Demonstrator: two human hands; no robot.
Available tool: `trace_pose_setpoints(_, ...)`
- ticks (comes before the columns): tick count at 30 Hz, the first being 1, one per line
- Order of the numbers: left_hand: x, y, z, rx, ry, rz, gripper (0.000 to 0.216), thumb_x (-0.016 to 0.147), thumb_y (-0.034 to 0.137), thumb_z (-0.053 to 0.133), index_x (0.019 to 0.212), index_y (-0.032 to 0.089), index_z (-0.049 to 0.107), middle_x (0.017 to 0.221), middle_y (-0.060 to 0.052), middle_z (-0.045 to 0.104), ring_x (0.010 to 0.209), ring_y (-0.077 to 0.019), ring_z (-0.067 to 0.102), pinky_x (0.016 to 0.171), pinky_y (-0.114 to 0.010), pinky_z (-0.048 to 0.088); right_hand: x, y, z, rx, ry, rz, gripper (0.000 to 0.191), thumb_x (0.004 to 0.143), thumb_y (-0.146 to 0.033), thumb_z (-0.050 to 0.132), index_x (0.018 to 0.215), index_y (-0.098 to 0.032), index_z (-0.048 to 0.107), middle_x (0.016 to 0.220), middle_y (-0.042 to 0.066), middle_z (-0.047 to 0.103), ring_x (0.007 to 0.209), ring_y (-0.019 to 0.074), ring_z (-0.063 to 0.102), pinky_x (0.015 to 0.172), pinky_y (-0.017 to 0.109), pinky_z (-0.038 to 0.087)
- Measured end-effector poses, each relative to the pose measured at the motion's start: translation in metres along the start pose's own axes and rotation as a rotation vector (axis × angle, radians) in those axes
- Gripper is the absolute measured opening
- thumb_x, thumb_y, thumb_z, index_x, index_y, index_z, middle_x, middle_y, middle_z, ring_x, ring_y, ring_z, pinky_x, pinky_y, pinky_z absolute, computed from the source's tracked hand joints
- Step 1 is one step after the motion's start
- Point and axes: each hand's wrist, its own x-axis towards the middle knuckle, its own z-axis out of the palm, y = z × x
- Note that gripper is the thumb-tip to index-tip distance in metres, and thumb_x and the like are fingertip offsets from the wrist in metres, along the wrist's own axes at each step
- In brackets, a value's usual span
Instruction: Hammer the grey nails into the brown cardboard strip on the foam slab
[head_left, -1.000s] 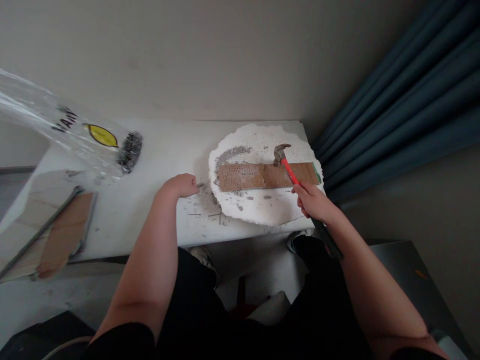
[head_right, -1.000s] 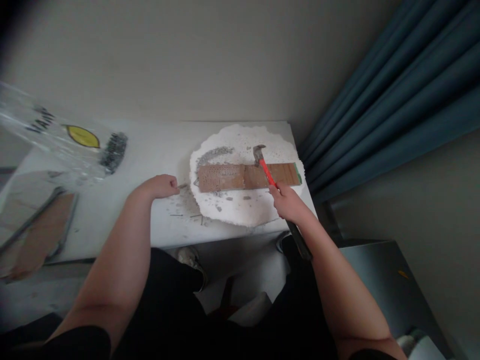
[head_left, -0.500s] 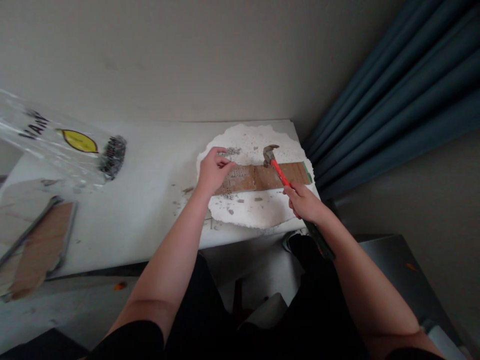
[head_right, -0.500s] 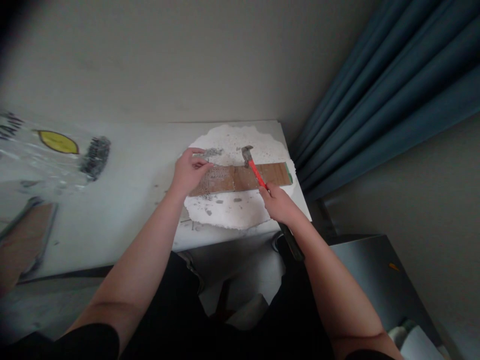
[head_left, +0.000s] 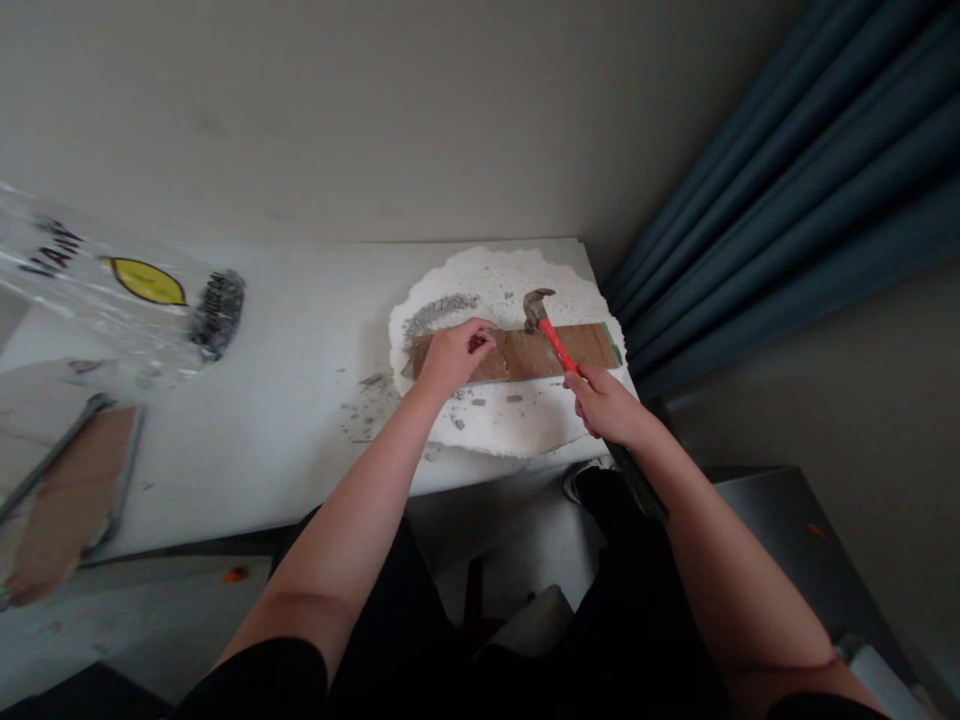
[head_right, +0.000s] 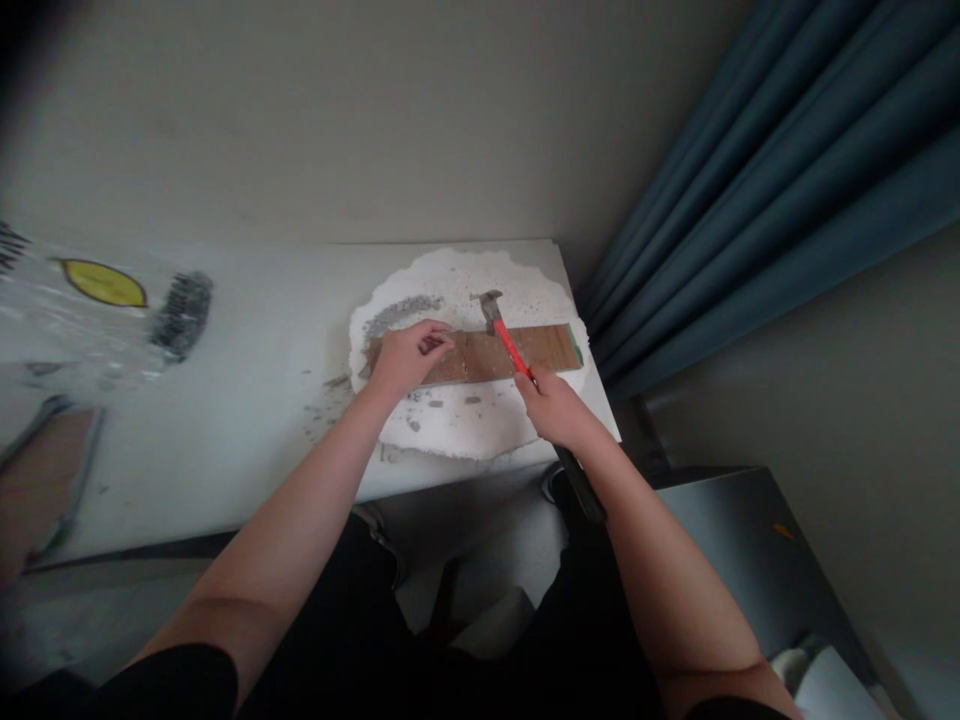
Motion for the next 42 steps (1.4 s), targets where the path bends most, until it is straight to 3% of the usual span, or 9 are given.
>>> trace_pose_setpoints(3,0.0,-0.001,0.003,-0.016,-0.003,0.006,0.026,0.086,0.023,0.073,0.112,0.023,0.072,0.09,-0.002,0.079,0.077,-0.0144,0.07,0.079,-0.028,0.055,0.0,0.0,0.0,0.008,0.007,0.009,0.03,0.102,-0.047,0.042,0.089,-0.022,0.051,0.06,-0.002,0.05,0.051,0.0145,0.047,0.049,0.025,0.033)
trace_pose_setpoints(7,0.0,-0.003,0.006,-0.008,-0.018,0.012,0.009,0.086,0.028,0.073,0.093,0.022,0.075,0.088,-0.002,0.079,0.076,-0.0156,0.069,0.078,-0.029,0.055,0.0,0.0,0.0,0.021,0.004,0.015,0.03,0.102,-0.048,0.044,0.089,-0.023,0.052,0.06,-0.002,0.05,0.052,0.015,0.048,0.05,0.025,0.034)
trace_pose_setpoints(14,0.001,-0.002,-0.001,-0.021,0.052,0.016,0.014,0.088,0.033,0.071,0.088,0.021,0.078,0.097,-0.006,0.078,0.091,-0.019,0.07,0.087,-0.034,0.055,-0.001,-0.001,-0.001,-0.032,0.003,-0.001,0.031,0.103,-0.048,0.041,0.087,-0.023,0.051,0.062,0.0,0.052,0.054,0.0152,0.05,0.05,0.026,0.034)
trace_pose_setpoints(21,-0.002,-0.008,0.003,-0.103,0.0,-0.06,0.021,0.086,0.028,0.072,0.106,0.022,0.075,0.09,-0.003,0.079,0.084,-0.0172,0.072,0.086,-0.033,0.056,-0.002,-0.002,-0.001,-0.027,-0.003,-0.003,0.029,0.103,-0.046,0.041,0.088,-0.023,0.049,0.06,-0.002,0.051,0.051,0.0143,0.047,0.048,0.025,0.032)
trace_pose_setpoints(42,-0.004,-0.005,0.005,-0.012,0.036,-0.01,0.017,0.09,0.027,0.069,0.105,0.023,0.075,0.094,-0.004,0.08,0.088,-0.0178,0.073,0.09,-0.033,0.056,0.0,0.003,0.0,0.009,0.0,0.001,0.03,0.102,-0.048,0.043,0.087,-0.023,0.049,0.06,-0.002,0.049,0.05,0.014,0.045,0.048,0.025,0.031)
